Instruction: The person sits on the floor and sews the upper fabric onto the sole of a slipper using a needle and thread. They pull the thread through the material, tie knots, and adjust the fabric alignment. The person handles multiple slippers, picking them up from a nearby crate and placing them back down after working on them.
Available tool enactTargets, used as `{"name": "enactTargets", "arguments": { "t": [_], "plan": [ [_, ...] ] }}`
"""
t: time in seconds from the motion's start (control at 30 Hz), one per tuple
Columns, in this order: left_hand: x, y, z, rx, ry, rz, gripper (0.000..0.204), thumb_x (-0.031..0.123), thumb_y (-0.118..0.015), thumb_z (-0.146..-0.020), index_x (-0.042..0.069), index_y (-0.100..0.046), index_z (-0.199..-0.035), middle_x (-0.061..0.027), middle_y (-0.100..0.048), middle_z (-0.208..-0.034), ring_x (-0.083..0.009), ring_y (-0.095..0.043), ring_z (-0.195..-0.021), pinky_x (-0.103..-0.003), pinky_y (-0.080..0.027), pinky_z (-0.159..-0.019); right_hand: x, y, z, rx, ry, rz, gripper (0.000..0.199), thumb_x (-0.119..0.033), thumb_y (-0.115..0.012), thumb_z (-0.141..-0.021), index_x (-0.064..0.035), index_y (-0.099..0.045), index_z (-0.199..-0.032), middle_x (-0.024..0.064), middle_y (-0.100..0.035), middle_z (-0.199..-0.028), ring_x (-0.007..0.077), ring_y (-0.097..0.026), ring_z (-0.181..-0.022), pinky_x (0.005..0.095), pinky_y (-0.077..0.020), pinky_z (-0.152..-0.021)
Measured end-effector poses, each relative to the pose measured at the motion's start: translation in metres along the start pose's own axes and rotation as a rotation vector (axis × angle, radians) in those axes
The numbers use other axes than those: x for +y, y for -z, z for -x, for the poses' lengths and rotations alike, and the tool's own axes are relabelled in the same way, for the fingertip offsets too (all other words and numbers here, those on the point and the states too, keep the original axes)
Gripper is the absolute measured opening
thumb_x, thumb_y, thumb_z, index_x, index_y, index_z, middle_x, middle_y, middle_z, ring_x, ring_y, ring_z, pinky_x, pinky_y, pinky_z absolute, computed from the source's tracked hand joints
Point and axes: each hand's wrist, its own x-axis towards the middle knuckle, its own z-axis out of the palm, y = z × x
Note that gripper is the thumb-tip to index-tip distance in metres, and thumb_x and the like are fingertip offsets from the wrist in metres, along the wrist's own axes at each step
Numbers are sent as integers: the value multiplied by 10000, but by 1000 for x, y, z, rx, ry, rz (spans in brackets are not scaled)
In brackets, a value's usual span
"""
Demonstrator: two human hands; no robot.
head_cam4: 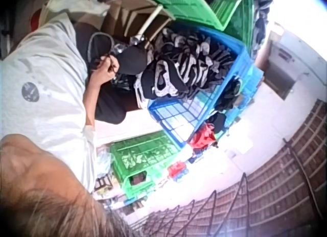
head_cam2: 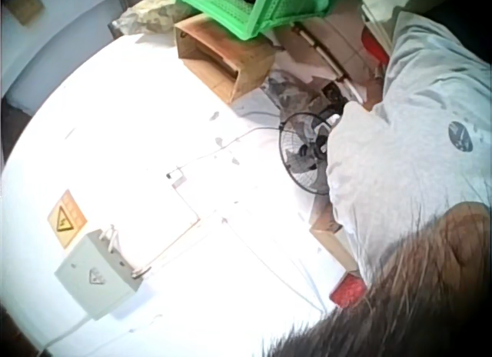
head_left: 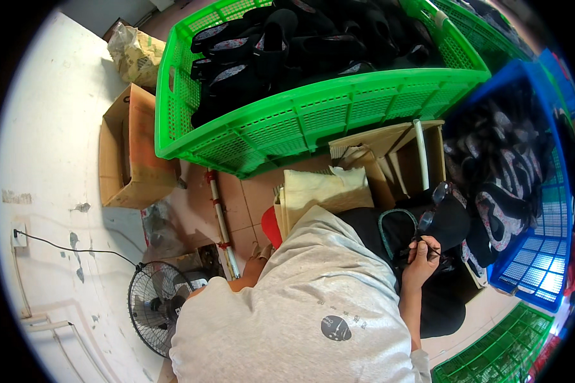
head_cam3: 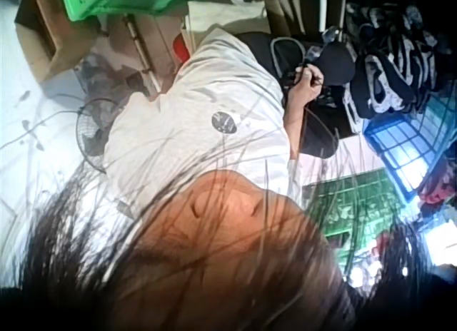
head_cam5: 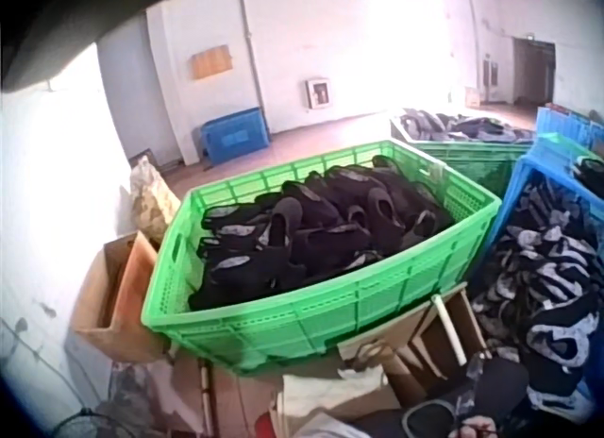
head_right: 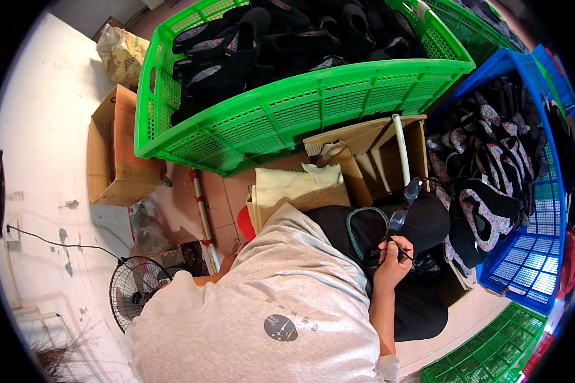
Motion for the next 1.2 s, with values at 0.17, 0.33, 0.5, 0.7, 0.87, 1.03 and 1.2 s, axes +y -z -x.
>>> {"name": "enactTargets", "arguments": {
  "t": [0.17, 0.33, 0.5, 0.7, 0.87, 1.03, 1.2],
  "plan": [
    [16, 30, 16, -66, 82, 41, 345, 119, -505, -883, 68, -564, -1219, -194, -581, -1233, -373, -594, -1095, -485, -510, -876, -2, 1, 0, 7, -34, -25, 128, -140, -640, -960, -45, -581, -1022, 46, -646, -777, 37, -438, -535, 173, -327, -482],
    [0, 29, 32, -117, 131, 29, 339, 137, -503, -886, 66, -566, -1212, -197, -584, -1218, -376, -596, -1093, -489, -512, -876, -1, 1, 0, 0, -52, -49, 116, -131, -640, -958, -49, -584, -1018, 48, -646, -781, 40, -449, -545, 172, -338, -484],
    [-6, 27, 31, -166, 136, 11, 335, 154, -502, -890, 64, -568, -1205, -200, -587, -1203, -380, -597, -1090, -492, -514, -876, -5, 0, 0, -7, -52, -66, 107, -117, -649, -950, -54, -596, -1019, 48, -649, -781, 36, -472, -559, 164, -348, -486],
    [-3, 38, 18, -175, 126, 2, 331, 175, -500, -894, 62, -570, -1197, -203, -591, -1184, -384, -599, -1088, -496, -516, -876, -6, -2, 0, -13, -40, -86, 107, -114, -653, -947, -54, -602, -1019, 55, -662, -781, 33, -488, -563, 159, -360, -491],
    [1, 59, 6, -143, 111, -27, 330, 192, -499, -897, 59, -571, -1190, -206, -594, -1169, -387, -601, -1085, -500, -517, -876, -4, 1, 0, -17, -31, -89, 112, -118, -649, -951, -49, -603, -1026, 53, -665, -785, 33, -490, -573, 160, -363, -500],
    [5, 63, -10, -98, 85, -17, 330, 210, -497, -901, 57, -573, -1184, -209, -597, -1153, -390, -602, -1083, -503, -519, -876, -4, 0, -1, -11, -6, -54, 103, -134, -637, -962, -63, -594, -1023, 50, -648, -765, 39, -469, -540, 164, -348, -472],
    [-57, -1, -30, -339, 30, -133, 434, 297, -507, -917, 53, -507, -1275, -218, -575, -1200, -401, -598, -1096, -506, -524, -872, -2, 1, 0, -9, -23, -96, 101, -123, -637, -959, -60, -596, -1027, 51, -652, -768, 39, -472, -543, 164, -352, -479]
  ]
}}
